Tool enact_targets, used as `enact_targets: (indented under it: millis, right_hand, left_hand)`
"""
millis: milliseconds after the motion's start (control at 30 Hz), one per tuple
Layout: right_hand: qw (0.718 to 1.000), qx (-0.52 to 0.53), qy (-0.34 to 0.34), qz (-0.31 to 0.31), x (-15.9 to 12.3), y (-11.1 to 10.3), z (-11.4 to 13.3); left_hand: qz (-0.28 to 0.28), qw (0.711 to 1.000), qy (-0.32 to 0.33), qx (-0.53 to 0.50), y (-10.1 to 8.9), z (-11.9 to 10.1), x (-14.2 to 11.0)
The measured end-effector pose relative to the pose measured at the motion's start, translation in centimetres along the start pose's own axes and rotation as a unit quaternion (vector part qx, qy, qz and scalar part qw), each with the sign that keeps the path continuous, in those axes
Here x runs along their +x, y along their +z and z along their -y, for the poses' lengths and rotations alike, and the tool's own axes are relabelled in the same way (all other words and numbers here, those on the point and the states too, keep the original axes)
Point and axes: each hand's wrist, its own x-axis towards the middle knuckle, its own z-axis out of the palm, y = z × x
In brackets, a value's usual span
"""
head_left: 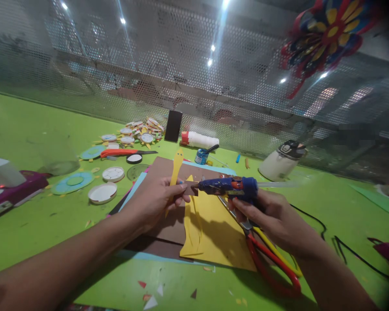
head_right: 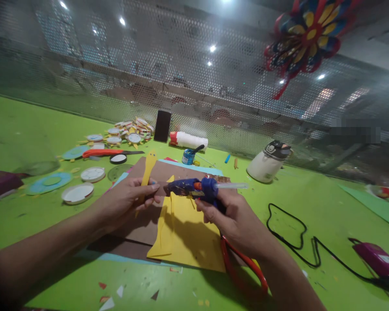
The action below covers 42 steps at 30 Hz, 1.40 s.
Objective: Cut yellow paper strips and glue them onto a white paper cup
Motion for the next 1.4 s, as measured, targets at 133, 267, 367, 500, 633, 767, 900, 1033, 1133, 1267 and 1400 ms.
enact_targets:
  millis: [133, 267, 367, 500, 633, 767, 900, 1033, 1133, 1267, 1400]
  right_hand:
    - [1.000, 0.014, 0.001, 0.008, -0.27, -0.04, -0.28]
    - [1.000, 0.011, 0.000, 0.007, -0.27, -0.03, -0.30]
    - [1.000, -0.002, -0.003, -0.005, -0.17, -0.01, -0.14]
    - [1.000, -0.013, -0.003, -0.021, -0.08, 0.00, -0.11]
    - [1.000, -0.013, -0.008, -0.025, -0.11, 0.03, -0.24]
    - [1.000, -0.014, -0.009, -0.021, -0.16, 0.07, -0.17]
    - [1.000, -0.006, -0.012, -0.004, -0.27, 0.03, -0.06]
    - [1.000, -0.011, -0.006, -0.005, -0.40, 0.02, -0.07]
    - [1.000, -0.002, -0.006, -0.005, -0.33, 0.11, -0.18]
    - [1.000, -0.002, 0.002, -0.017, -0.18, 0.19, -0.33]
    - [1.000, -0.003, -0.004, -0.021, -0.19, 0.07, -0.30]
  left_hand:
    - [-0.007, 1.000, -0.010, 0.005, 0.08, -0.14, -0.03]
    - [-0.002, 1.000, -0.004, 0.010, 0.18, -0.20, -0.07]
    - [-0.001, 1.000, -0.008, 0.004, 0.18, -0.11, -0.01]
    - [-0.001, 1.000, -0.012, -0.002, 0.10, 0.12, 0.07]
    - [-0.003, 1.000, -0.014, -0.008, 0.02, 0.27, 0.08]
    - [-0.007, 1.000, -0.019, -0.004, 0.01, 0.14, 0.06]
    - [-0.002, 1.000, -0.008, 0.002, 0.11, -0.12, -0.01]
    - [0.013, 1.000, 0.003, -0.001, 0.12, -0.13, -0.04]
    - [0.007, 1.000, -0.009, -0.006, 0.04, 0.00, -0.02]
    - [0.005, 1.000, -0.020, -0.005, -0.04, 0.15, 0.04]
    - [0.017, 1.000, -0.020, 0.000, -0.09, 0.19, 0.10]
